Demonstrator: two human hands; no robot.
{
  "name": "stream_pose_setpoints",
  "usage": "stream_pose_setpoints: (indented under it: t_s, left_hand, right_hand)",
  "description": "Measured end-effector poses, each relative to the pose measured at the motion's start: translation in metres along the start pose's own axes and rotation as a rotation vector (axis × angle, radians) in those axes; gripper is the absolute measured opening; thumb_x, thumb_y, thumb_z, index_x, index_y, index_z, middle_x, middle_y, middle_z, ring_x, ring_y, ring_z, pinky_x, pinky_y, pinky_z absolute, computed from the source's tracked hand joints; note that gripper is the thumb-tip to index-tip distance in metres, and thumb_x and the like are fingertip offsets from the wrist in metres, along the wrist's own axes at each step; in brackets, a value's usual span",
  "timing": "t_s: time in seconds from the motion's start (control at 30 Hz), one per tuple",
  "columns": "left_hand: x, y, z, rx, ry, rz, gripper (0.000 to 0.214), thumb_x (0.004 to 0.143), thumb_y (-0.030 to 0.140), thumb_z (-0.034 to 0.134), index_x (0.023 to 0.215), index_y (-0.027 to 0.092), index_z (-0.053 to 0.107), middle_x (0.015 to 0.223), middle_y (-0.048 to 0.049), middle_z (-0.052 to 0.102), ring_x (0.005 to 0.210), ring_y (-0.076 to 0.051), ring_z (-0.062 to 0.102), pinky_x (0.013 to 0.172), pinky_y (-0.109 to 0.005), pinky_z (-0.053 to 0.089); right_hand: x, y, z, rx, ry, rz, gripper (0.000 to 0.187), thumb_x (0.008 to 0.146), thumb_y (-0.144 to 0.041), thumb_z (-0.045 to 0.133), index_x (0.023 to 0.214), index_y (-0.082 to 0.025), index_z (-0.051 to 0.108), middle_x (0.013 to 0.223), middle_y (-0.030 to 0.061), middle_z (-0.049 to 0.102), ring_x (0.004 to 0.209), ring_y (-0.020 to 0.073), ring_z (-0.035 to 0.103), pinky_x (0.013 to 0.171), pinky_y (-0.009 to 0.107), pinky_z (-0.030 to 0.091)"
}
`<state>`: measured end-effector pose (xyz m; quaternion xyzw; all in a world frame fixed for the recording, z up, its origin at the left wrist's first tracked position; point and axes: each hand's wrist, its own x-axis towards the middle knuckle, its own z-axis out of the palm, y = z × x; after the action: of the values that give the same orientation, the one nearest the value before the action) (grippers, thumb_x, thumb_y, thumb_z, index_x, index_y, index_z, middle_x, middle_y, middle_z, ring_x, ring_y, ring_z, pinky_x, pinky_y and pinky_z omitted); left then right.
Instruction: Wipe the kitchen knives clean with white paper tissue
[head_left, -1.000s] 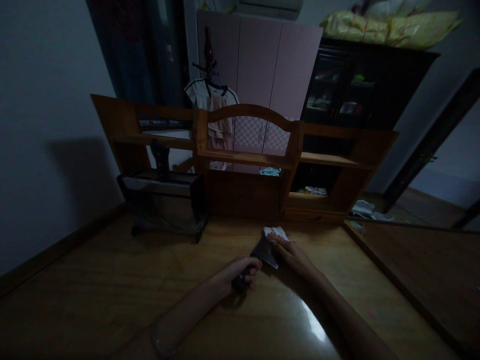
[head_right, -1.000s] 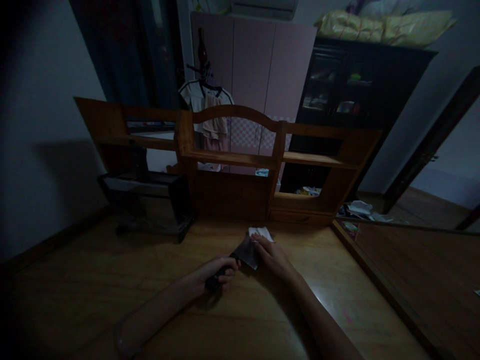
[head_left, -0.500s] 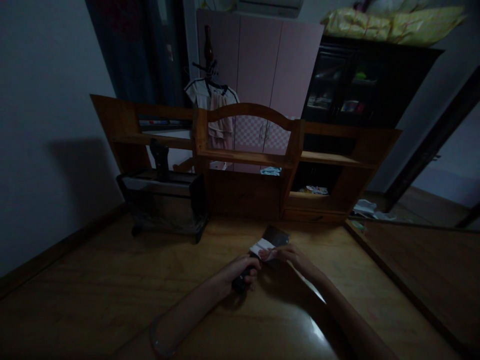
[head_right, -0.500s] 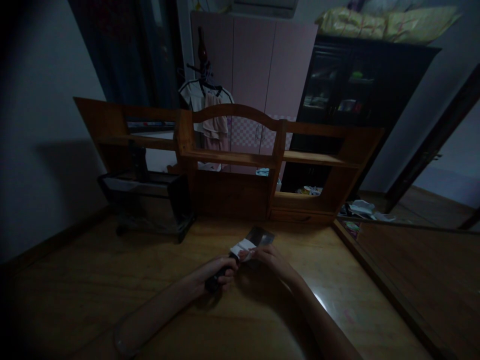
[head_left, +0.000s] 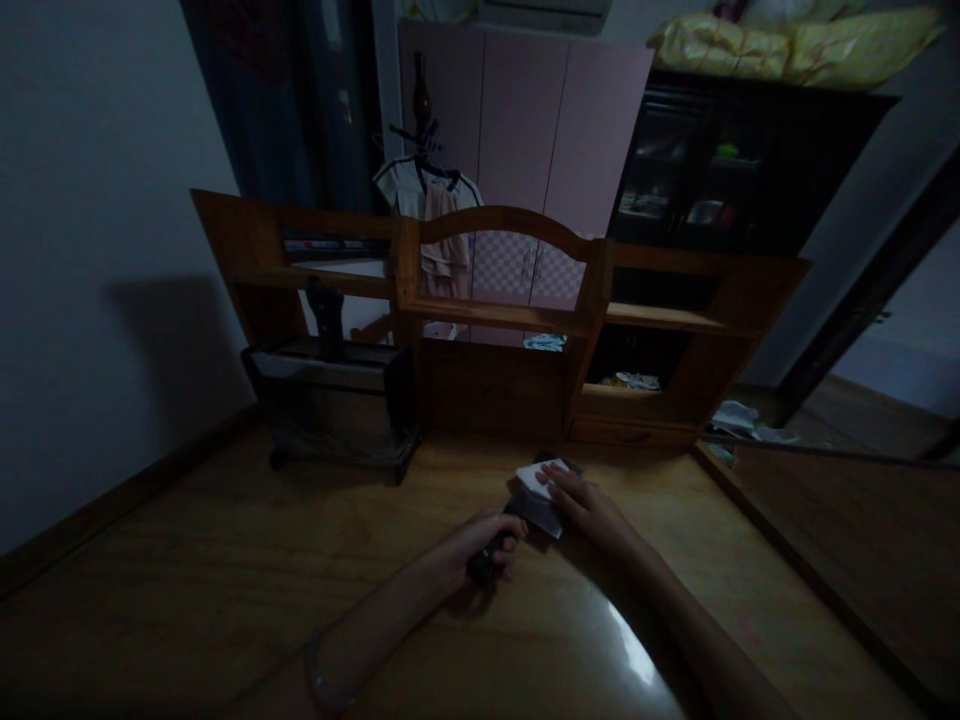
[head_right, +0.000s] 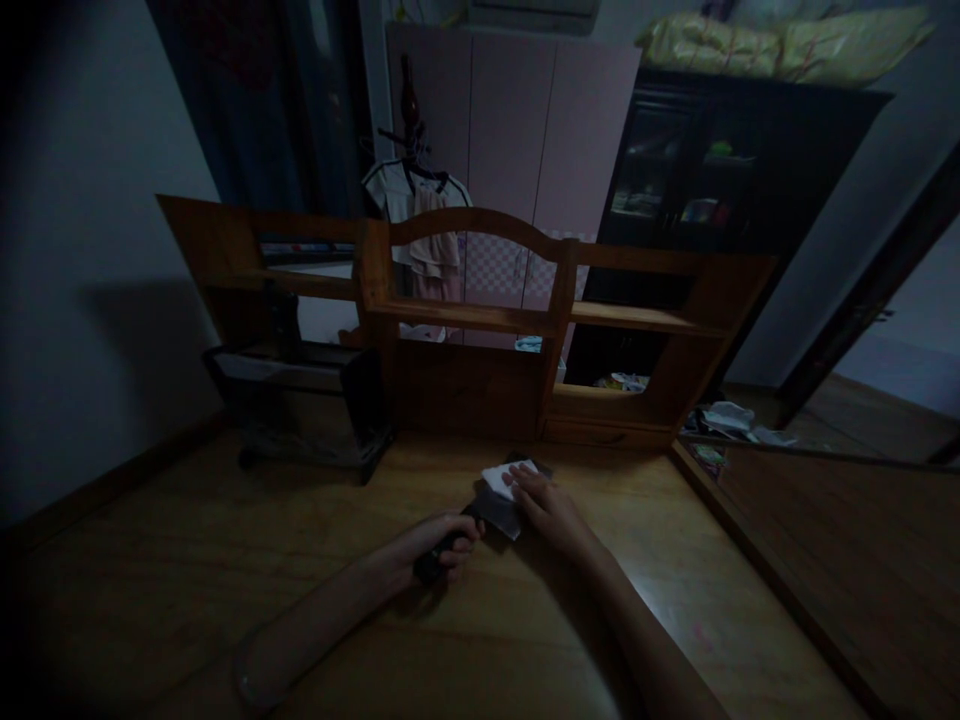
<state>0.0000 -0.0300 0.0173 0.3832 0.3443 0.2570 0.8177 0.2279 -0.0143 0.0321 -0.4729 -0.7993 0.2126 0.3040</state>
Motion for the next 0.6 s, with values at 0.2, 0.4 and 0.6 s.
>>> stream_pose_setpoints:
  t_s: [0.2, 0.4, 0.6]
  left_hand:
    - [-0.004, 0.003, 0.004, 0.017, 0.013, 0.001, 0.017, 0.067, 0.024, 0.061, 0.081, 0.018, 0.054, 0.055, 0.0090, 0.038, 0.038, -0.004, 0.028, 0.043, -0.020, 0.040]
    - [-0.005, 0.004, 0.005, 0.019, 0.019, -0.004, 0.018, 0.066, 0.024, 0.062, 0.080, 0.018, 0.053, 0.054, 0.0095, 0.039, 0.037, -0.004, 0.028, 0.044, -0.020, 0.041]
    - [-0.002, 0.002, 0.003, -0.006, 0.020, -0.013, 0.017, 0.066, 0.023, 0.061, 0.080, 0.018, 0.053, 0.054, 0.0094, 0.040, 0.036, -0.004, 0.028, 0.043, -0.020, 0.040]
  right_hand:
    - [0.002, 0.008, -0.002, -0.188, 0.039, 0.021, 0.042, 0.095, -0.041, 0.037, 0.130, -0.023, 0.053, 0.137, 0.0059, 0.049, 0.131, 0.0221, 0.039, 0.109, 0.040, 0.031]
    - [-0.003, -0.002, -0.005, -0.172, -0.024, 0.024, 0.048, 0.092, -0.044, 0.044, 0.134, -0.021, 0.049, 0.142, 0.0076, 0.042, 0.133, 0.0244, 0.035, 0.110, 0.041, 0.029]
    - [-0.009, -0.015, 0.000, -0.099, -0.066, 0.001, 0.054, 0.090, -0.050, 0.046, 0.137, -0.024, 0.044, 0.146, 0.0068, 0.036, 0.134, 0.0250, 0.032, 0.111, 0.042, 0.026]
